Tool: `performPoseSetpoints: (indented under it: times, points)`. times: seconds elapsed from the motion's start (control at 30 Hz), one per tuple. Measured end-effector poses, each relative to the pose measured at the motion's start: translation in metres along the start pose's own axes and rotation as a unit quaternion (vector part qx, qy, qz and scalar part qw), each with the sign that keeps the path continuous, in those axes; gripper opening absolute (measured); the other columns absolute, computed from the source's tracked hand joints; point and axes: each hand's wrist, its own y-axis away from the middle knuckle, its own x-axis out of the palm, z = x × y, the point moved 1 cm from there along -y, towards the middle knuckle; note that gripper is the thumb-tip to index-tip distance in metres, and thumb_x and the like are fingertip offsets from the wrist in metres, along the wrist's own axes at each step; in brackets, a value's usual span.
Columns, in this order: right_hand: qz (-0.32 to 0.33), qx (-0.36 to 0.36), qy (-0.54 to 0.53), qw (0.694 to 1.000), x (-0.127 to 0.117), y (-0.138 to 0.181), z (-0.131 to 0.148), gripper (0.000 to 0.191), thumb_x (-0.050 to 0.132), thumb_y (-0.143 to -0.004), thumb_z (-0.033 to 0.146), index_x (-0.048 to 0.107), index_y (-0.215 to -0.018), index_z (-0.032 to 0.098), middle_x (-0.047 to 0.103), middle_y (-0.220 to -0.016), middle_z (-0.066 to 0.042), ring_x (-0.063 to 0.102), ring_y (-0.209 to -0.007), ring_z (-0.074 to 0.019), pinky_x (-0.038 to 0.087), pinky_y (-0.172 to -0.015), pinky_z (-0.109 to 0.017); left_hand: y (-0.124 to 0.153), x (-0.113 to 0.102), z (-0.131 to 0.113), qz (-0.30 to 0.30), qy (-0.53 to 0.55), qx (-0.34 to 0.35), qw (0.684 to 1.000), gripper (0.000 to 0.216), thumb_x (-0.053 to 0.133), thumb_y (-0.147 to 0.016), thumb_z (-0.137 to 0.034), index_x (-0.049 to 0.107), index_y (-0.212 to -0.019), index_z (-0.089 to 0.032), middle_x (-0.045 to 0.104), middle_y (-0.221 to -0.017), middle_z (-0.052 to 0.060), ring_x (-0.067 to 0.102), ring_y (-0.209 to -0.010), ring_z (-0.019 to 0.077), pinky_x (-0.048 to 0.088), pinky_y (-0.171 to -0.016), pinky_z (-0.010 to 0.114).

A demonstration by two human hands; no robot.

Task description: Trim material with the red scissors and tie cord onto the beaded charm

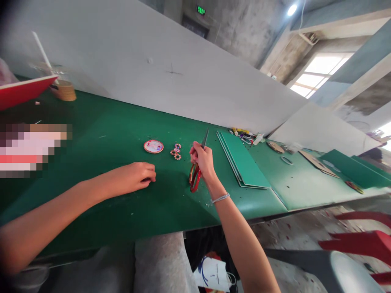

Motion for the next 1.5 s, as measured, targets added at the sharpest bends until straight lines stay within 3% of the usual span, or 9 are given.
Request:
performPoseSetpoints:
  times: [0.23, 0.53, 0.73, 0.9, 1.17, 1.3, 1.5]
  points:
    - [0.012, 0.0, -0.009, 1.0, 0.006, 0.0, -0.001, 0.046, 0.066, -0.078, 0.052, 0.052, -0.052, 0.018, 0.031, -0.033, 0.009, 0.025, -0.031, -0.0043, 0.018, -0.037, -0.023, 0.005, -0.002, 0.018, 0.023, 0.005, -0.048, 0.999, 0.024, 0.051, -0.076, -0.008, 0.071, -0.078, -0.021, 0.069, -0.083, 0.003, 0.064, -0.071, 0.016, 0.042, -0.063, 0.026]
    - [0.048, 0.0, -0.013, 0.999, 0.014, -0.001, 0.014, 0.041, 0.065, -0.081, 0.043, 0.052, -0.052, 0.017, 0.032, -0.033, 0.008, 0.026, -0.031, -0.0045, 0.02, -0.039, -0.023, 0.005, -0.006, 0.01, 0.034, -0.005, -0.056, 0.998, 0.026, 0.05, -0.074, -0.006, 0.071, -0.076, -0.02, 0.071, -0.081, 0.004, 0.064, -0.071, 0.0172, 0.041, -0.062, 0.027]
    - [0.089, -0.006, -0.071, 0.993, 0.064, 0.007, 0.036, 0.04, 0.062, -0.085, 0.043, 0.053, -0.056, 0.018, 0.031, -0.035, 0.01, 0.024, -0.033, -0.0041, 0.021, -0.039, -0.023, 0.004, -0.005, 0.012, 0.035, -0.003, -0.059, 0.998, 0.022, 0.051, -0.073, -0.006, 0.068, -0.074, -0.019, 0.068, -0.082, 0.003, 0.061, -0.069, 0.0158, 0.039, -0.061, 0.027]
    - [0.12, 0.036, -0.08, 0.989, 0.099, 0.006, 0.013, 0.044, 0.061, -0.086, 0.044, 0.052, -0.052, 0.017, 0.033, -0.033, 0.009, 0.025, -0.032, -0.004, 0.019, -0.039, -0.023, 0.002, -0.006, 0.008, 0.034, -0.001, -0.056, 0.998, 0.021, 0.05, -0.075, -0.007, 0.068, -0.077, -0.019, 0.064, -0.083, 0.003, 0.059, -0.069, 0.0149, 0.04, -0.064, 0.027]
    - [0.121, 0.031, -0.064, 0.99, 0.085, 0.005, 0.002, 0.043, 0.061, -0.086, 0.042, 0.054, -0.053, 0.016, 0.034, -0.034, 0.009, 0.025, -0.033, -0.0038, 0.018, -0.04, -0.023, -0.002, -0.001, -0.006, 0.003, -0.023, -0.055, 0.998, 0.019, 0.052, -0.08, -0.012, 0.069, -0.083, -0.019, 0.065, -0.087, 0.004, 0.059, -0.071, 0.0164, 0.039, -0.064, 0.028]
    - [0.116, 0.042, -0.066, 0.99, 0.082, 0.004, 0.001, 0.044, 0.059, -0.088, 0.04, 0.052, -0.053, 0.016, 0.032, -0.033, 0.009, 0.025, -0.033, -0.004, 0.019, -0.04, -0.023, -0.001, -0.001, -0.002, 0.015, -0.006, -0.078, 0.997, 0.017, 0.054, -0.079, -0.013, 0.069, -0.082, -0.02, 0.066, -0.086, 0.003, 0.058, -0.068, 0.0152, 0.038, -0.063, 0.027]
    - [0.12, 0.047, -0.087, 0.988, 0.079, 0.001, -0.001, 0.045, 0.057, -0.09, 0.039, 0.052, -0.052, 0.016, 0.032, -0.033, 0.009, 0.024, -0.032, -0.0037, 0.018, -0.04, -0.022, -0.001, 0.001, 0.006, 0.007, 0.014, -0.06, 0.998, 0.017, 0.052, -0.079, -0.013, 0.068, -0.078, -0.02, 0.064, -0.083, 0.003, 0.057, -0.066, 0.0144, 0.038, -0.063, 0.027]
